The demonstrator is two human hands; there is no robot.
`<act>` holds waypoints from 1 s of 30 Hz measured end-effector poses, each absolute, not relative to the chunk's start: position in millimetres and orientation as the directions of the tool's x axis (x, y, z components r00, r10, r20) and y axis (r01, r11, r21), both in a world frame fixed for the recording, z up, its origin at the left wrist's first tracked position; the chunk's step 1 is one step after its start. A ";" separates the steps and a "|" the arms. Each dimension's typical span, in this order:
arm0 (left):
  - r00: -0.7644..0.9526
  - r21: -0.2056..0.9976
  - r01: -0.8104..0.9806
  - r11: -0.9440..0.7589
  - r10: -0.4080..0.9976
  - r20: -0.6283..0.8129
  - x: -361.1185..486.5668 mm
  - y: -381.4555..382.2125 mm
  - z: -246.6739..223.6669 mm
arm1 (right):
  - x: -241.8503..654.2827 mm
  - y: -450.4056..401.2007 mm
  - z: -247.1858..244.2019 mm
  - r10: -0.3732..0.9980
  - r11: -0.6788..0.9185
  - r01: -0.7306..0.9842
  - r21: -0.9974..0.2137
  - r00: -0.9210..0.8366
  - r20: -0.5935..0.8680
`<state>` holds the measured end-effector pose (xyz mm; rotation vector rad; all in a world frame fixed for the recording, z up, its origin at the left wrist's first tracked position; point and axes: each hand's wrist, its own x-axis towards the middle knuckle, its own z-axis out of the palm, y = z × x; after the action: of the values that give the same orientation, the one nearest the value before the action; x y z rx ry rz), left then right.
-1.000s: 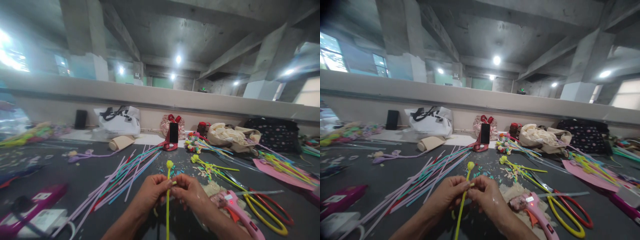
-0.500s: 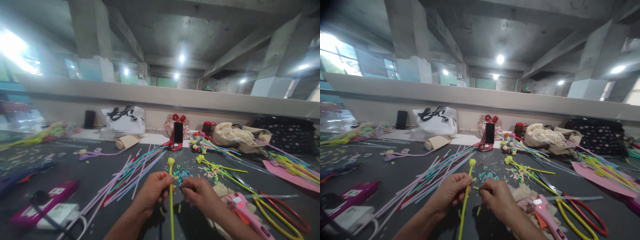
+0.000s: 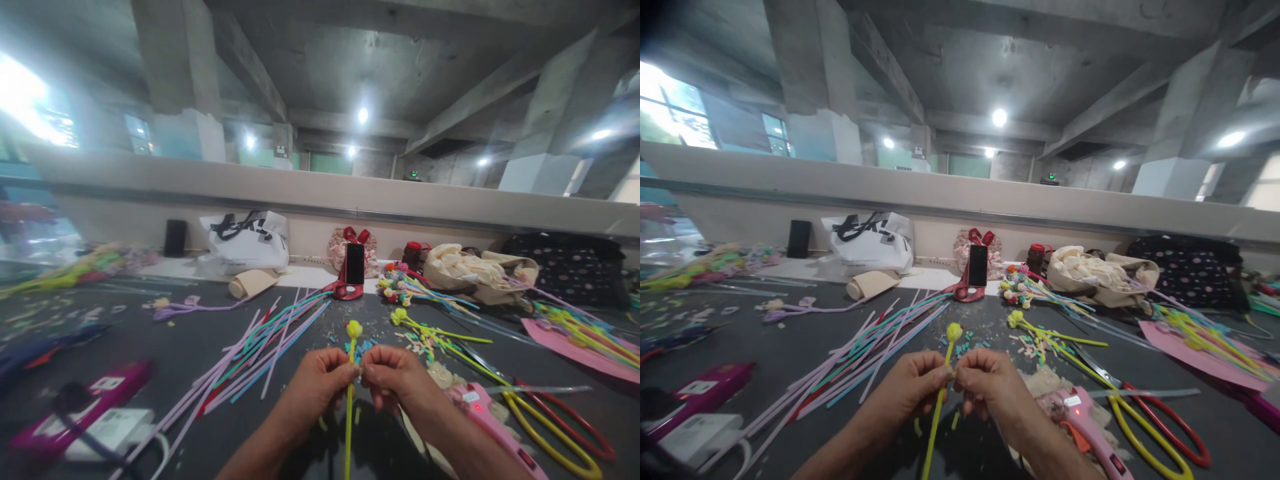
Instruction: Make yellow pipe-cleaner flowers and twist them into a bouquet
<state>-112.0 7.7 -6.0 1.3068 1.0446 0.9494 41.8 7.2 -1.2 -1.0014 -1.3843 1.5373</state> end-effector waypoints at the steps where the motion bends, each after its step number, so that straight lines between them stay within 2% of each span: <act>1: 0.289 0.998 0.024 0.056 0.956 -0.060 -111.5 7.1 -5.2 | 42.5 7.6 -1.3 0.925 -0.098 -0.094 -0.991 -0.376 -0.056; 6: 0.338 0.997 0.018 0.081 0.937 -0.082 -110.1 4.4 -3.4 | 44.8 10.0 -6.9 0.873 -0.250 -0.213 -0.945 -0.471 -0.125; 10: 0.348 0.998 -0.015 0.067 0.936 -0.058 -110.5 6.8 -10.4 | 42.7 6.1 -6.6 0.877 -0.282 -0.269 -0.921 -0.463 -0.133; 14: 0.311 0.993 -0.069 0.093 0.948 -0.067 -105.1 9.9 -16.9 | 36.2 -1.1 0.2 0.947 -0.192 -0.328 -0.925 -0.309 -0.087; 19: 0.282 0.984 -0.141 0.112 0.957 -0.069 -80.1 4.2 -4.6 | 43.3 -10.2 12.5 0.994 0.016 -0.329 -0.944 -0.097 0.051; 23: 0.357 0.972 -0.164 0.166 0.929 -0.099 -59.2 0.3 10.5 | 76.5 -16.6 26.7 0.991 0.131 -0.277 -0.952 0.010 0.134; 27: 0.409 0.966 -0.124 0.228 0.898 -0.159 -51.4 0.2 13.5 | 119.0 -19.6 30.9 0.971 0.238 -0.164 -0.957 0.062 0.231; 30: 0.442 0.955 -0.142 0.262 0.880 -0.175 -51.1 -0.3 7.0 | 137.7 -20.1 23.2 0.986 0.168 -0.127 -0.978 0.009 0.169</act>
<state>-51.1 -0.3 7.0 1.0812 0.8482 0.8168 137.7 -20.1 23.2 -0.9913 -1.1919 1.1430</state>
